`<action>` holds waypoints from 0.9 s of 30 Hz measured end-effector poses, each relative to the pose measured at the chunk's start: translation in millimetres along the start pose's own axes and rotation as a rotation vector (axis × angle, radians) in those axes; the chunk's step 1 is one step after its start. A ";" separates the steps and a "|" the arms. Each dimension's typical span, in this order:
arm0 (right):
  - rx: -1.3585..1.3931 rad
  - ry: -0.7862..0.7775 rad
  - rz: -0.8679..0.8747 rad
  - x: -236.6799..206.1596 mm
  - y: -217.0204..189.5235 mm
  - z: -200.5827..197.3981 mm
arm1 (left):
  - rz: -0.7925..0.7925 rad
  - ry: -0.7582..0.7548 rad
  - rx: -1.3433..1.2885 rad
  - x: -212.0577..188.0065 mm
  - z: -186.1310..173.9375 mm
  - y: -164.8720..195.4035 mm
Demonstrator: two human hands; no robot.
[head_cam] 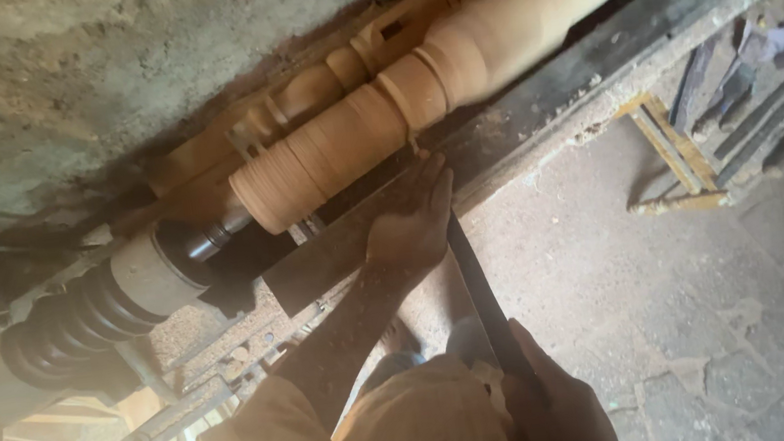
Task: The person shapes a rotating wooden blank on a lathe using a chisel, then switches to a parting tool to cut a groove. The person holds the tools with both hands while the lathe spins, removing wood shavings and forming a defined profile.
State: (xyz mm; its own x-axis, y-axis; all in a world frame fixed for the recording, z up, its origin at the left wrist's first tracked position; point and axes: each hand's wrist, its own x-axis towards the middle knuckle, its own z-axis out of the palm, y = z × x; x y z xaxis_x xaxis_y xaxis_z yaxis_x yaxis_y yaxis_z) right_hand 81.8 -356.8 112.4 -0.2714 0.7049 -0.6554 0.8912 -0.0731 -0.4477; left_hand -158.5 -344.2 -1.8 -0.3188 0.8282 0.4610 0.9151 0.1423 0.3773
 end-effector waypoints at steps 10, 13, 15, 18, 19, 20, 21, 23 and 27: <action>-0.032 -0.045 -0.034 11.6 22.3 -75.9 | 0.168 -0.032 0.097 6.0 6.3 14.7; -0.116 -0.074 0.009 23.2 29.4 -78.5 | 0.199 0.015 0.052 22.9 23.3 25.1; -0.186 -0.049 -0.197 32.0 30.2 -78.6 | 0.198 0.044 0.050 32.1 32.7 26.5; -0.155 -0.002 -0.506 36.2 26.8 -82.4 | 0.148 0.028 0.137 36.7 39.3 23.1; -0.090 -0.042 -0.340 35.0 25.2 -84.7 | 0.141 0.019 0.126 37.6 40.7 23.0; -0.030 -0.081 -0.174 32.7 23.7 -87.0 | 0.131 0.013 0.113 37.4 41.3 22.6; -0.057 -0.105 -0.144 31.0 22.4 -89.1 | 0.120 0.005 0.091 37.6 41.5 22.9; -0.111 -0.152 -0.090 29.9 21.3 -89.3 | 0.099 -0.006 0.049 39.0 41.1 24.6; -0.123 -0.055 -0.364 39.0 28.7 -77.8 | 0.104 0.037 0.089 45.4 35.9 28.2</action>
State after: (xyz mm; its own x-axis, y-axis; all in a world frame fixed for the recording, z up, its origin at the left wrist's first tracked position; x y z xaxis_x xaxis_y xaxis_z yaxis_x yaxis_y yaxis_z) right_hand 125.1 -276.5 121.3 -0.5941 0.6301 -0.5001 0.7691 0.2627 -0.5827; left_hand -138.3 -283.2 0.9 -0.2286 0.8208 0.5234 0.9614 0.1057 0.2542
